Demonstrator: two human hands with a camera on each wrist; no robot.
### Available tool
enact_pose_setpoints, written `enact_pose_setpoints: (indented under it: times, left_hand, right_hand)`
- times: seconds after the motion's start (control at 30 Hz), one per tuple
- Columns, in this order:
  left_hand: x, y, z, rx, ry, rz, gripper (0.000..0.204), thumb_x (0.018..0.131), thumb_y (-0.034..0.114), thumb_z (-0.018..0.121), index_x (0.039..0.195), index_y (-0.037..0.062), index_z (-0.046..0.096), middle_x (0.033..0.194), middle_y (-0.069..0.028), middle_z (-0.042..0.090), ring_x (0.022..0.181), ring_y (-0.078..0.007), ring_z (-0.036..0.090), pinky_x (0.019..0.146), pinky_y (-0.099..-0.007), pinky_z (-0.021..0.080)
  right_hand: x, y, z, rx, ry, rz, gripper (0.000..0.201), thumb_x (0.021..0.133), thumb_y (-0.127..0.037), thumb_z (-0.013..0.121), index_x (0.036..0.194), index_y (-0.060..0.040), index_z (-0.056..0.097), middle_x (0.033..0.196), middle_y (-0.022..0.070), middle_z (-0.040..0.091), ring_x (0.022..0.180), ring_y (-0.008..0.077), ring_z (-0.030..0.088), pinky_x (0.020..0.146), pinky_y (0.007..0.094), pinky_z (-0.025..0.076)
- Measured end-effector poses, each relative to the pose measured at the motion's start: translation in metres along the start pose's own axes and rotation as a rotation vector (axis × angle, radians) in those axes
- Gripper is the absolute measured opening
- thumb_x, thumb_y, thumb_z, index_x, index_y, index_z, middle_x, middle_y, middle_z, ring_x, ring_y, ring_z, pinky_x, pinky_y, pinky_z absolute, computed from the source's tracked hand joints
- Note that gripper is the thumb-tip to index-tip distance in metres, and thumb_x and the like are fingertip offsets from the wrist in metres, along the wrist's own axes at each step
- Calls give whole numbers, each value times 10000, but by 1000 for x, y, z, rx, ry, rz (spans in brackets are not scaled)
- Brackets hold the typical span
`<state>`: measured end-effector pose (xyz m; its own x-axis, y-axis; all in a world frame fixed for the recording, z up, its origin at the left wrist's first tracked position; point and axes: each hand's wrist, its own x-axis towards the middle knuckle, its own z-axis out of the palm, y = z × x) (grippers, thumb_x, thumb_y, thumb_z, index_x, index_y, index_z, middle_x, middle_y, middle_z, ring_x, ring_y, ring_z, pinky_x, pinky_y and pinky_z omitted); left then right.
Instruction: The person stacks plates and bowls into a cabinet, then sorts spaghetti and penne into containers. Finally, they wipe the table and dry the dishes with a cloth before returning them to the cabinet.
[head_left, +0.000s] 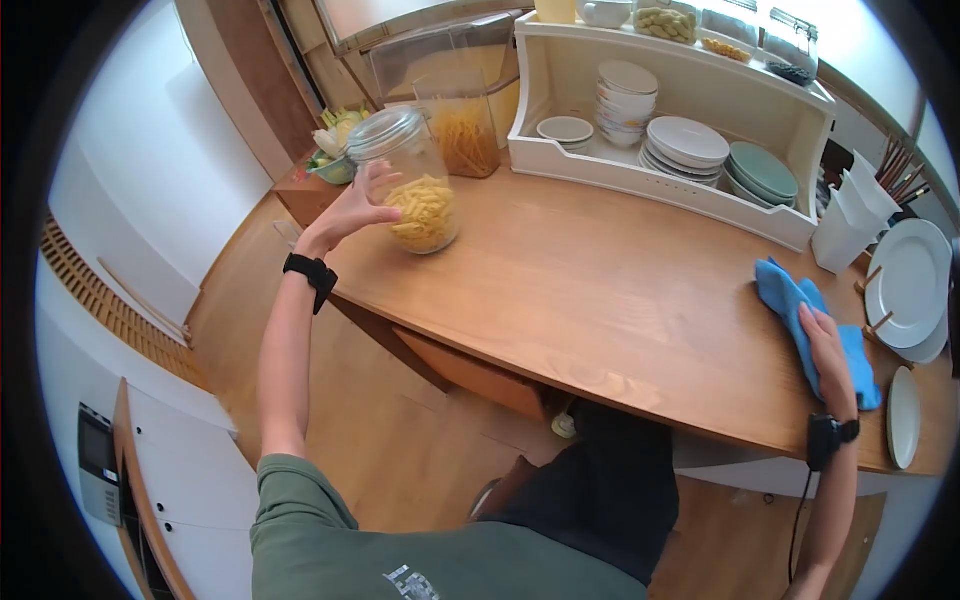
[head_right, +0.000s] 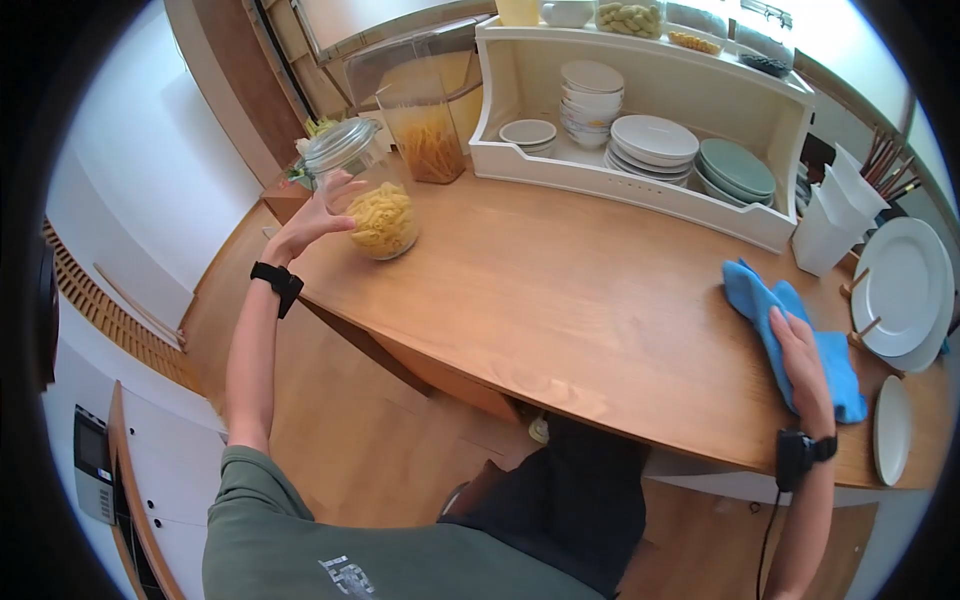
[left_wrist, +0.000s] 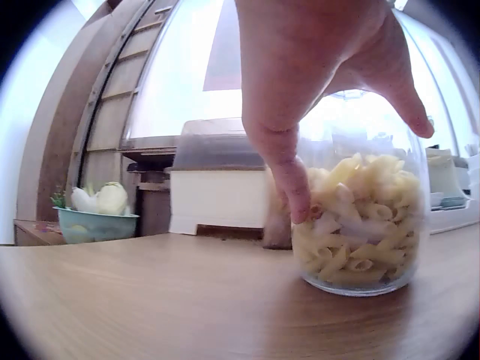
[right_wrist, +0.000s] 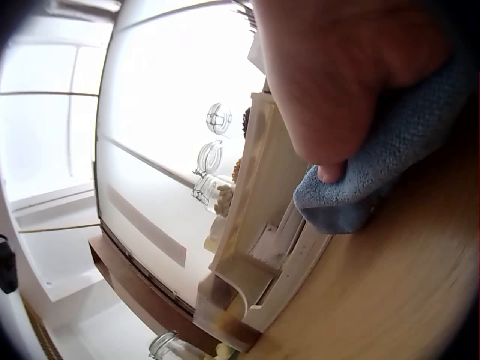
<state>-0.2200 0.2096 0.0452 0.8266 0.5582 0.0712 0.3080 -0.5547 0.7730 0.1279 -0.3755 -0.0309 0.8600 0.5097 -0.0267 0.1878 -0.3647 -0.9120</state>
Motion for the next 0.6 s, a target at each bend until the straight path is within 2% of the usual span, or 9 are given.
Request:
enact_pose_setpoints:
  times: [0.07, 0.1, 0.17, 0.2, 0.27, 0.33, 0.43, 0.5, 0.6]
  left_hand:
    - [1, 18, 26, 102, -88, 179, 1075, 673, 301, 835, 1494, 75, 179, 1483, -90, 385, 1351, -257, 387, 1062, -362, 389]
    - [3, 31, 40, 76, -98, 194, 1075, 673, 301, 835, 1494, 75, 179, 1483, -90, 385, 1351, -257, 387, 1062, -362, 389]
    - [7, 60, 70, -52, -292, 215, 1115, 649, 307, 851, 1495, 76, 163, 1485, -103, 377, 1379, -239, 344, 1124, -359, 322]
    - [17, 71, 88, -58, -339, 322, 1160, 657, 266, 857, 1506, 48, 97, 1499, -166, 345, 1389, -310, 315, 1127, -416, 317]
    - [41, 91, 123, -11, -397, 373, 1169, 658, 293, 857, 1506, 36, 94, 1498, -182, 343, 1388, -317, 318, 1128, -405, 314]
    - [51, 116, 159, 41, -443, 429, 1178, 660, 319, 856, 1506, 24, 92, 1498, -198, 340, 1387, -324, 322, 1130, -394, 311]
    - [62, 159, 209, -46, -530, 484, 1193, 672, 397, 839, 1501, -13, 86, 1490, -235, 338, 1375, -348, 341, 1131, -376, 304]
    - [74, 174, 238, 13, -493, 548, 1180, 699, 423, 819, 1492, -38, 77, 1454, -259, 381, 1365, -370, 356, 1129, -381, 302]
    - [83, 186, 261, -45, -477, 612, 1147, 712, 419, 829, 1465, -71, 116, 1432, -256, 407, 1344, -378, 385, 1110, -403, 338]
  right_hand:
    - [9, -3, 14, 60, -40, 7, 325, 991, -383, 516, 1000, -90, 656, 898, -50, 603, 832, 57, 516, 775, 227, 411]
    - [9, -9, 23, 139, -73, 31, 344, 986, -396, 520, 1032, -85, 662, 931, -38, 628, 849, 63, 537, 788, 229, 418]
    - [16, -18, 39, 228, -105, 50, 365, 977, -407, 536, 1056, -80, 675, 938, -28, 648, 841, 62, 549, 776, 224, 424]
    - [17, -27, 48, 250, -65, 42, 363, 971, -411, 546, 1039, -81, 681, 923, -27, 651, 822, 60, 552, 761, 222, 426]
    - [28, -36, 59, 380, -89, 71, 383, 964, -426, 553, 1061, -76, 677, 929, -7, 660, 783, 73, 566, 727, 220, 436]
    - [37, -51, 71, 651, -120, 130, 399, 976, -400, 530, 1135, -53, 647, 1010, 53, 689, 853, 137, 640, 757, 269, 512]
    - [41, -79, 93, 873, -34, 32, 433, 993, -391, 488, 1221, -41, 599, 1107, 90, 673, 937, 192, 646, 835, 310, 520]
    - [40, -101, 103, 1027, 12, -150, 448, 1003, -380, 461, 1280, -40, 555, 1194, 85, 635, 1036, 206, 611, 913, 318, 484]
    - [56, -109, 109, 906, 169, -204, 427, 1020, -351, 414, 1316, -60, 517, 1253, 82, 601, 1073, 210, 599, 948, 351, 482]
